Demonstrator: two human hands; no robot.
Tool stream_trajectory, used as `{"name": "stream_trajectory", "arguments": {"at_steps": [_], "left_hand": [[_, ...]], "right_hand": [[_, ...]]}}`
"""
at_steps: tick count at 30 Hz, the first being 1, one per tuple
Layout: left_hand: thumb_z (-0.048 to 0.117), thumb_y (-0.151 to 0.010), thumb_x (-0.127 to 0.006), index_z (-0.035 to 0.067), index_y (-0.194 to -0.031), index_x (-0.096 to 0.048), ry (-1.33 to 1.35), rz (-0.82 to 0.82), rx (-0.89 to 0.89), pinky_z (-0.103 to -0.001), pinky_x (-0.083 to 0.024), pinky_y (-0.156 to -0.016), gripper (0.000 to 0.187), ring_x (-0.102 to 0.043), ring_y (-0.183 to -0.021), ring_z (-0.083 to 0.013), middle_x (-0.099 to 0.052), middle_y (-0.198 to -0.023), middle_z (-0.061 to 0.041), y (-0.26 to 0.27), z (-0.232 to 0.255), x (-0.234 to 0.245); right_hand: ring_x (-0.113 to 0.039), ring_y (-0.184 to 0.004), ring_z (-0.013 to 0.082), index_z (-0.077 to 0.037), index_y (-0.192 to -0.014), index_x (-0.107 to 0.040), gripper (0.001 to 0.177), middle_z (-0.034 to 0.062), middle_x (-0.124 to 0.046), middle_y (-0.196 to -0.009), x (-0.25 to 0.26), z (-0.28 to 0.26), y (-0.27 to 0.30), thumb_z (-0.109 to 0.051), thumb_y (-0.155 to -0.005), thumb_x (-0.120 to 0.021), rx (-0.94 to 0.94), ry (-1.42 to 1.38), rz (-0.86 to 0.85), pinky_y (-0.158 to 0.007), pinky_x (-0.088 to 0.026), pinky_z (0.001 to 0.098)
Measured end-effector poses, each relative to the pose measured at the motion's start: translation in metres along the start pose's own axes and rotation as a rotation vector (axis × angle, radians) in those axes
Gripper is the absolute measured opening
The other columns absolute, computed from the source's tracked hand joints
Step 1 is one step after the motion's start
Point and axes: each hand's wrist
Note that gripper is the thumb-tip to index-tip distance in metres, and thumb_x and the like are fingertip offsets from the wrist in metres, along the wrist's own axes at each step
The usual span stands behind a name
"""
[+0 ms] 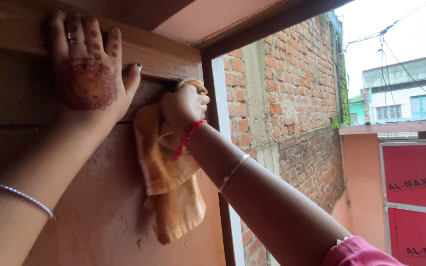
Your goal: The person wipes the upper frame and the outer surface of a wooden door with a cloth, covering the main panel, the handle, and the latch area.
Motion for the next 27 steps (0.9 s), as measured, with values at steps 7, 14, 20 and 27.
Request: {"name": "stream_trajectory", "arguments": {"at_steps": [7, 14, 20, 27], "left_hand": [[0.058, -0.104, -0.051, 0.008, -0.144, -0.063, -0.001, 0.030, 0.000, -0.053, -0.011, -0.127, 0.066, -0.040, -0.144, -0.0387, -0.053, -0.145, -0.023, 0.001, -0.001, -0.001], [0.052, -0.108, -0.053, 0.005, -0.141, -0.064, 0.101, 0.056, -0.012, -0.053, -0.014, -0.129, 0.059, -0.041, -0.139, -0.0389, -0.054, -0.144, -0.025, 0.001, -0.005, -0.007], [0.044, -0.109, -0.058, 0.004, -0.143, -0.064, 0.365, 0.052, -0.034, -0.053, -0.018, -0.131, 0.053, -0.042, -0.146, -0.0412, -0.053, -0.146, -0.028, 0.006, -0.014, -0.001], [0.034, -0.100, -0.060, 0.013, -0.153, -0.063, 0.469, 0.064, -0.135, -0.051, -0.022, -0.127, 0.056, -0.041, -0.151, -0.0376, -0.049, -0.160, -0.024, 0.015, -0.033, 0.017]], "right_hand": [[-0.044, -0.128, 0.0523, 0.005, -0.127, -0.054, 0.054, 0.0363, -0.036, -0.140, -0.009, -0.003, 0.036, -0.013, -0.078, -0.067, 0.283, 0.011, 0.011, -0.107, -0.043, 0.0507], [-0.045, -0.128, 0.0492, 0.005, -0.117, -0.056, 0.041, 0.0353, -0.040, -0.135, -0.009, -0.008, 0.061, -0.012, -0.080, -0.066, 0.397, 0.025, 0.018, -0.106, -0.044, 0.0488], [-0.044, -0.127, 0.0492, 0.007, -0.117, -0.054, 0.042, 0.0326, -0.041, -0.132, -0.012, -0.014, 0.077, -0.014, -0.083, -0.068, 0.472, 0.026, 0.016, -0.105, -0.044, 0.0481], [-0.043, -0.128, 0.0491, 0.008, -0.112, -0.054, 0.041, 0.0311, -0.042, -0.129, -0.007, -0.025, 0.100, -0.017, -0.083, -0.069, 0.495, 0.028, 0.005, -0.103, -0.045, 0.0480]]}}
Point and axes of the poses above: each hand's wrist, its own y-axis away from the middle knuckle, its own x-axis out of the back of the hand, z = x × y
